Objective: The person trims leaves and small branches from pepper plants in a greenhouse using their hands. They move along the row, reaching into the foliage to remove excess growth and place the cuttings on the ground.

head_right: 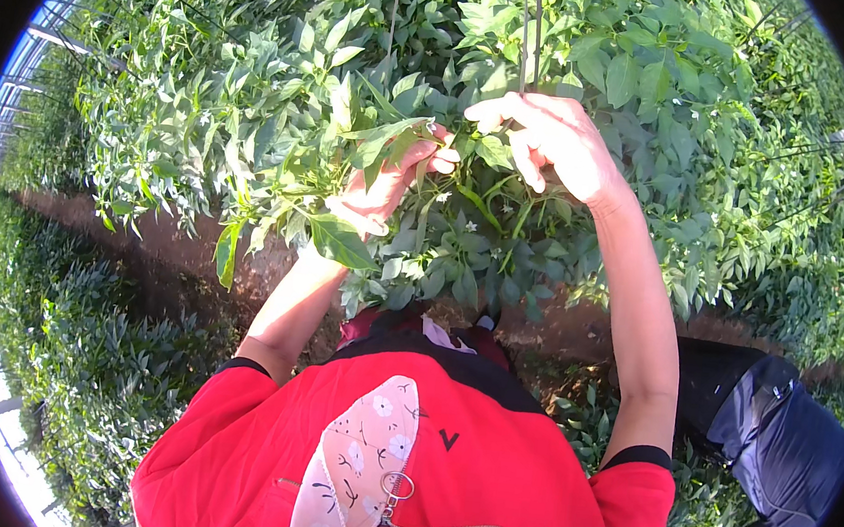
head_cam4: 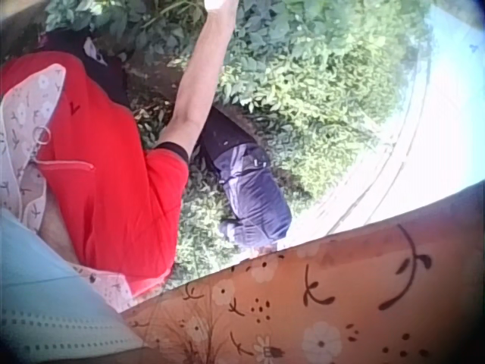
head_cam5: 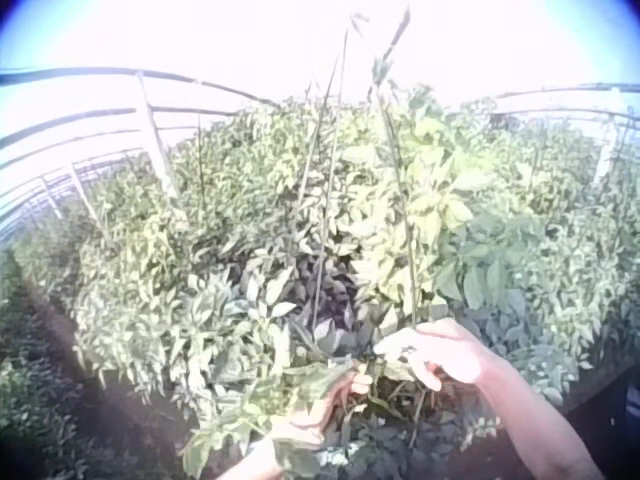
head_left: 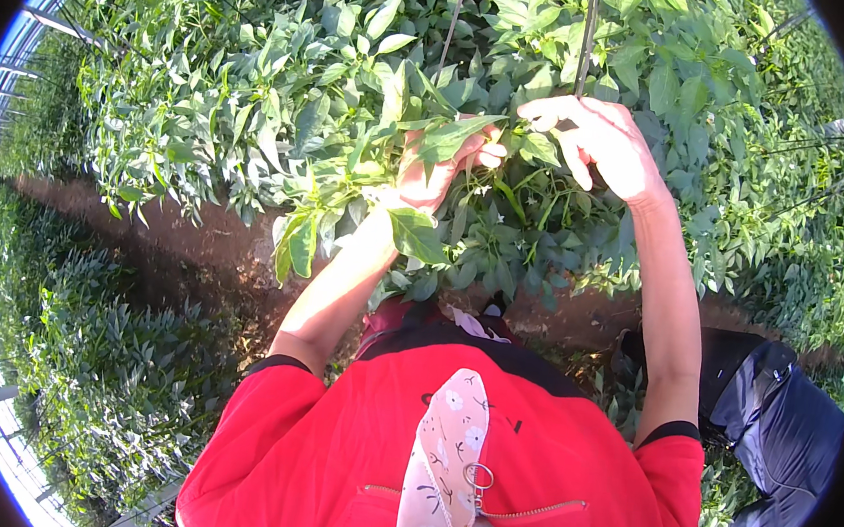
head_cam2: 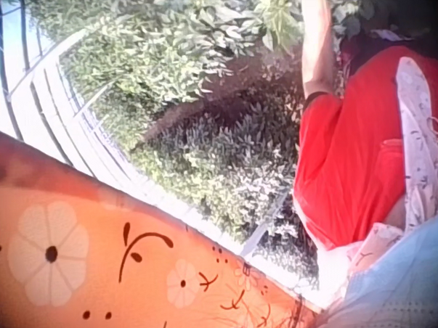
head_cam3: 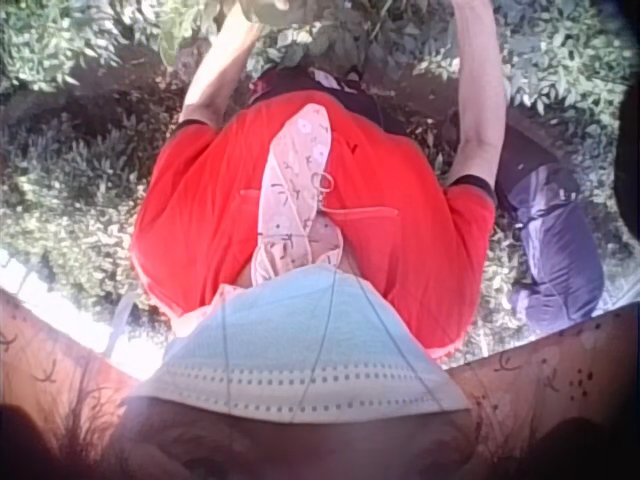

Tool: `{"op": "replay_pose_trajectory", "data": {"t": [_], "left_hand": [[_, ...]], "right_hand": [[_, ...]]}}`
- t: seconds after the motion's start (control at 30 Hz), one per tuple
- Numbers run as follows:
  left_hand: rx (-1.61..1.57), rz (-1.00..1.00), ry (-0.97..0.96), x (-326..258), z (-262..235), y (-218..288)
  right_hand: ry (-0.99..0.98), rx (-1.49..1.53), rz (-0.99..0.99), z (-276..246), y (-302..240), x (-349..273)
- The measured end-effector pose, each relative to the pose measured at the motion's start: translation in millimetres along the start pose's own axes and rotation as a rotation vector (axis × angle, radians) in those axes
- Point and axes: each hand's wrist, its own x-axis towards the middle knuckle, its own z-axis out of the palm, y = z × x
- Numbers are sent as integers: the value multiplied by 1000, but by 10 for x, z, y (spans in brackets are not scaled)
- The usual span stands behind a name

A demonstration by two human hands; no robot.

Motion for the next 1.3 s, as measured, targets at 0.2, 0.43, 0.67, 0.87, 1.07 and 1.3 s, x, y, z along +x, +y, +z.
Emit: {"op": "replay_pose_trajectory", "data": {"t": [0.2,0.43,0.67,0.87,1.07,1.3], "left_hand": [[-110,-9,77,152,258,-19],[-254,50,-182,242,125,-182],[52,90,-68,301,241,-347],[-126,7,-58,248,279,-289],[6,-172,-31,227,273,-308],[-43,-74,-177,267,187,-284]], "right_hand": [[167,-485,6,20,107,-102],[203,-511,-162,-85,312,-113],[267,-633,-96,51,189,4],[179,-608,-112,146,51,7],[141,-707,-277,131,1,84],[118,-913,-299,-39,-164,412]]}}
